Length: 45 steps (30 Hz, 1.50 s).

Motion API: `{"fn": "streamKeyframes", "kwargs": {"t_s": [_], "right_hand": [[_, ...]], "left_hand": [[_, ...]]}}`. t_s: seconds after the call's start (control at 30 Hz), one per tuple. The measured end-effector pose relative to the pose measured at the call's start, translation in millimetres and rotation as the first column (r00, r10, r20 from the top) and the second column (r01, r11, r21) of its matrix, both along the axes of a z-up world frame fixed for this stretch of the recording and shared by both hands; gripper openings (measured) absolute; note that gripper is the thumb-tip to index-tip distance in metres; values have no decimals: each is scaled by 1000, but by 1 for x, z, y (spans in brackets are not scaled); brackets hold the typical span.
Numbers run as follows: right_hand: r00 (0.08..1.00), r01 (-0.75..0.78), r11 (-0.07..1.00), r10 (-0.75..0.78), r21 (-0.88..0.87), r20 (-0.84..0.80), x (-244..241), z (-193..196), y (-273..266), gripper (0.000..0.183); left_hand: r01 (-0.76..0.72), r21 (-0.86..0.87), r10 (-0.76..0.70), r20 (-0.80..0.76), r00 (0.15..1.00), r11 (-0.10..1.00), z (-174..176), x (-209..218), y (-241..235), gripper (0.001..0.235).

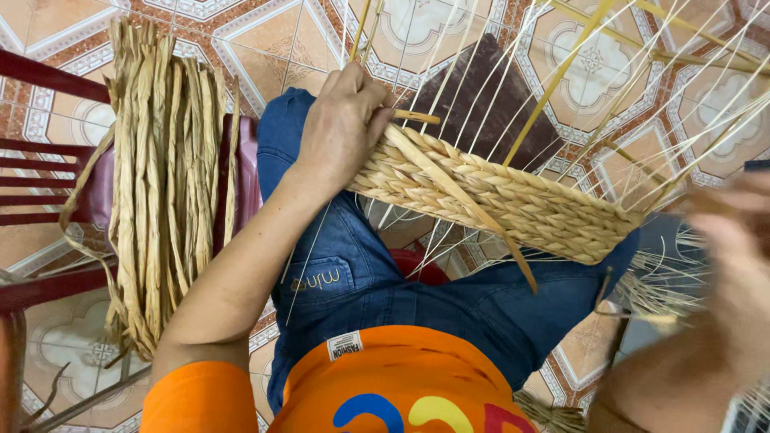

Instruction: The person weaves a rectangular basket by hand, interlacing dried palm strips through a vertical frame. They repeatedly pull new strips through the weave and tighten them to build up the basket's body.

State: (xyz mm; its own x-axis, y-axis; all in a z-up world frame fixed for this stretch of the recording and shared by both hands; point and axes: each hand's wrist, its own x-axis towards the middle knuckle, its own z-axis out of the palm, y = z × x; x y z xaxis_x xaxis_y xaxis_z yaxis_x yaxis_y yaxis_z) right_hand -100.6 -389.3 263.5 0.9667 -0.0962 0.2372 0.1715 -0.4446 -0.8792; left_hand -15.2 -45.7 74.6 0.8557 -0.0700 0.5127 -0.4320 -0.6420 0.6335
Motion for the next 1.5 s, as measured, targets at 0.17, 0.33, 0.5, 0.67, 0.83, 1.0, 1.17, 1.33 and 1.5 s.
{"fn": "streamKeyframes", "kwargs": {"t_s": [0.17,0.33,0.5,0.67,0.83,1.0,1.17,1.33,1.5], "right_hand": [[904,-424,871,390,-250,-173,64,-114,96,8],[909,-415,841,396,-347,-129,100,-151,152,12],[912,-362,894,281,-263,-300,108,-153,164,15],[897,-425,859,357,-284,-261,118,-173,161,21],[927,-366,652,314,-664,-203,119,-172,176,11],[940,-226,718,338,-658,46,93,-157,167,17],[915,-292,578,402,-762,-45,54,-127,143,25],[801,-478,662,59,-577,-595,75,-82,136,12],[868,-88,668,416,-739,273,67,-76,139,15]], "left_hand": [[116,-173,-157,-244,957,978,6,2,15,15],[216,-302,-297,-254,920,928,9,-3,29,13],[255,-314,-337,-242,910,915,7,-3,30,10],[358,-214,-385,-102,917,909,14,-3,35,14],[281,-156,-319,-363,875,947,19,1,30,15],[212,-96,-232,-327,916,973,20,15,22,15],[264,-280,-379,-545,748,923,25,31,24,9],[347,-469,-584,-665,466,812,29,45,23,12],[289,-6,-258,-469,845,957,8,28,1,13]]}}
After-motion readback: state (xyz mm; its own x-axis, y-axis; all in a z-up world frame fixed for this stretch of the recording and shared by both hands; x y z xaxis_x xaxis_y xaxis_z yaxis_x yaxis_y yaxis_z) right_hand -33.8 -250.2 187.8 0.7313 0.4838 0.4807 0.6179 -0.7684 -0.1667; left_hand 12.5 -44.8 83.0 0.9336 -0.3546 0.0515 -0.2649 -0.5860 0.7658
